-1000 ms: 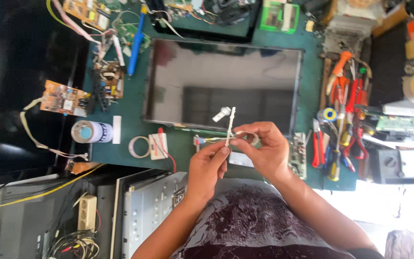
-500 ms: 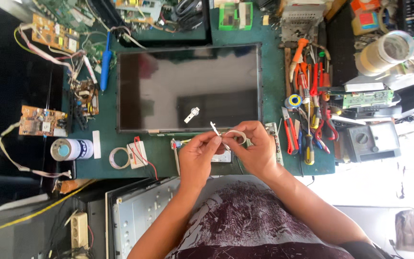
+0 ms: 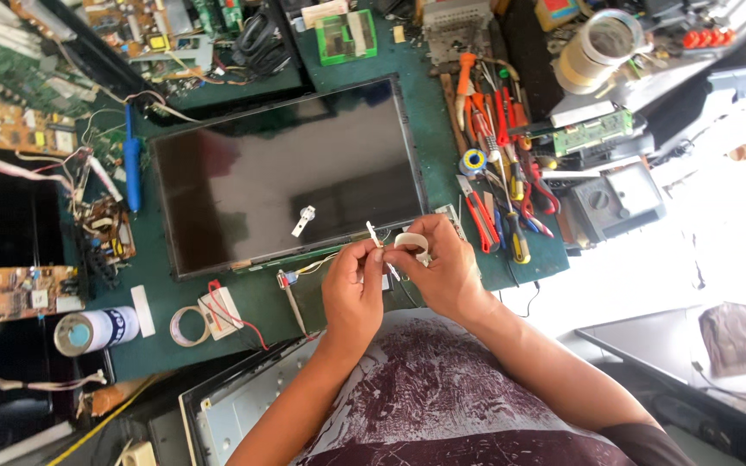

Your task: The person works on a disassembled flat-screen monitor, using white tape to secure a circuit board to the screen's frame. They repeatedly apply tape, cut it with a utility knife, and adjust the board's position.

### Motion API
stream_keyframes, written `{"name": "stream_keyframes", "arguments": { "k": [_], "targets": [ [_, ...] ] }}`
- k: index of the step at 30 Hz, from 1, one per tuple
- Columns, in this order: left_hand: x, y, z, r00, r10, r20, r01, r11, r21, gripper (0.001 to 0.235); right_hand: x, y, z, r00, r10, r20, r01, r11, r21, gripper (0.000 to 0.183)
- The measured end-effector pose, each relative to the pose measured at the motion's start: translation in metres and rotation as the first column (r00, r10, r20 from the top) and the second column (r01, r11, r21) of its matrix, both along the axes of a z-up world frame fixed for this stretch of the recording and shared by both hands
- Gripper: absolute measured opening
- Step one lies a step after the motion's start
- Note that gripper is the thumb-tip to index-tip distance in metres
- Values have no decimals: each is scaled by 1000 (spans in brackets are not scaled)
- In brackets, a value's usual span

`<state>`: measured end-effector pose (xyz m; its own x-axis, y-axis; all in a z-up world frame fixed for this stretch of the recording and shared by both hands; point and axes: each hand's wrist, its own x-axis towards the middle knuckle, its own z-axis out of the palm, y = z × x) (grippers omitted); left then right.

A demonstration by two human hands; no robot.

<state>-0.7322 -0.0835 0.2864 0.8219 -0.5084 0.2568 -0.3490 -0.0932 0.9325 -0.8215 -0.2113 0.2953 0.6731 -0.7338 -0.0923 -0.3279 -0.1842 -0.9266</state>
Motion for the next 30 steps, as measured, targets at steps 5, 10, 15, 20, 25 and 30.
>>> {"name": "stream_keyframes", "arguments": {
  "k": [5, 10, 15, 20, 25, 30],
  "targets": [
    [1, 0, -8, 998, -56, 7, 56, 998, 19, 11, -10, -2, -3, 998, -57, 8, 56, 998, 36, 32],
    [8, 3, -28, 857, -211, -471, 145, 974, -173, 14, -10, 1, -6, 992, -108, 66, 96, 982, 162, 35],
    [-3, 10, -18, 776, -235, -585, 153, 970, -188, 28, -13, 1, -5, 984, -110, 141, 76, 971, 228, 34],
    [-2, 16, -18, 818, -152, -555, 108, 988, -112, 23, -10, 3, -10, 961, -63, 269, -32, 943, 332, 39],
    [-4, 18, -23, 767, -145, -625, 71, 987, -142, 22, -11, 3, -16, 953, -20, 301, -97, 926, 365, 41],
    [-7, 26, -32, 799, -97, -593, 34, 992, -118, 25, -7, 2, -20, 943, 28, 332, -145, 931, 334, 43]
  ]
}}
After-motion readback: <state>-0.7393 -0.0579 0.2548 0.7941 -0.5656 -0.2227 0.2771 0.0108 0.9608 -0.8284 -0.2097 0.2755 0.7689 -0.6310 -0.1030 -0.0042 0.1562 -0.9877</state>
